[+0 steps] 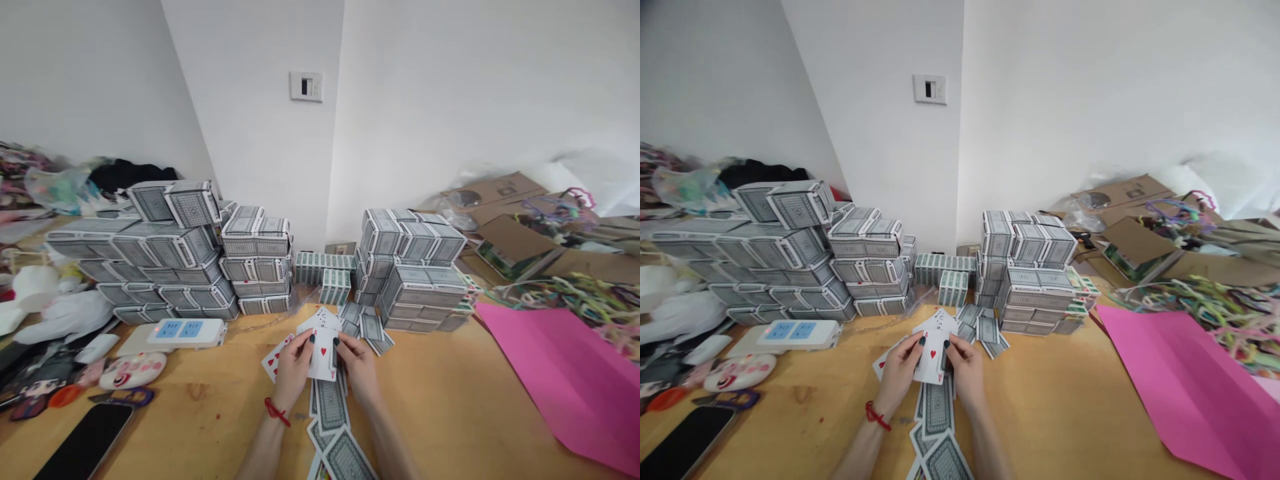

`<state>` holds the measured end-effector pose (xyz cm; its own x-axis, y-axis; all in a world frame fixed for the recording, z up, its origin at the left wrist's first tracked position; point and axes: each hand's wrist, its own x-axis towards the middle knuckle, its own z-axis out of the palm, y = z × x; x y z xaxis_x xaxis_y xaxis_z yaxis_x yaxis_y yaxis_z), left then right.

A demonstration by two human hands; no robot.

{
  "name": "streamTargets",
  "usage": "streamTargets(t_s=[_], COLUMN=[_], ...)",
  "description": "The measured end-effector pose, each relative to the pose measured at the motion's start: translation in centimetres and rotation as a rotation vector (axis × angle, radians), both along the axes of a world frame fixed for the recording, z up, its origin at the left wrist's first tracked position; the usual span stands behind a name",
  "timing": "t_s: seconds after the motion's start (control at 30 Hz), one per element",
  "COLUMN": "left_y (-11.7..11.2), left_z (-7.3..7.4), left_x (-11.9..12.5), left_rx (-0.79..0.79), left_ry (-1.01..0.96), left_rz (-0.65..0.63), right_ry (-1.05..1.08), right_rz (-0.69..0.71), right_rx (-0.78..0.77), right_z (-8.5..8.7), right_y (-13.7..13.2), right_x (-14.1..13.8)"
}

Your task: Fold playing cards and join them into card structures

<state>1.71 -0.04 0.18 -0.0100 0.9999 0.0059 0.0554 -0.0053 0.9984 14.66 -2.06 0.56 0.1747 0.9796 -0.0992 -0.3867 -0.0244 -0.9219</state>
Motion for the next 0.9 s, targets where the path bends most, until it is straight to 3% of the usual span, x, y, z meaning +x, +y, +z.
streamTargets(t_s=[0.33, 0.53, 0.9], left_y=[-0.2, -0.4, -0.7], left_z=[-0.2, 0.1, 1.0], left_x=[0.5, 0.7, 1.7], left_rx=[-0.072, -0.127, -0.114], left_ry=[-0.058, -0.173, -0.211], left_rz=[0.089, 0.066, 0.024], right_ry=[0.096, 0.076, 0.082], right_rz=[0.042, 0.006, -0.049], right_rx=[-0.009, -0.028, -0.054], right_z=[0.5, 0.3, 0.2], right_y=[-0.2, -0.2, -0.1], right_x=[-0.8, -0.9, -1.3])
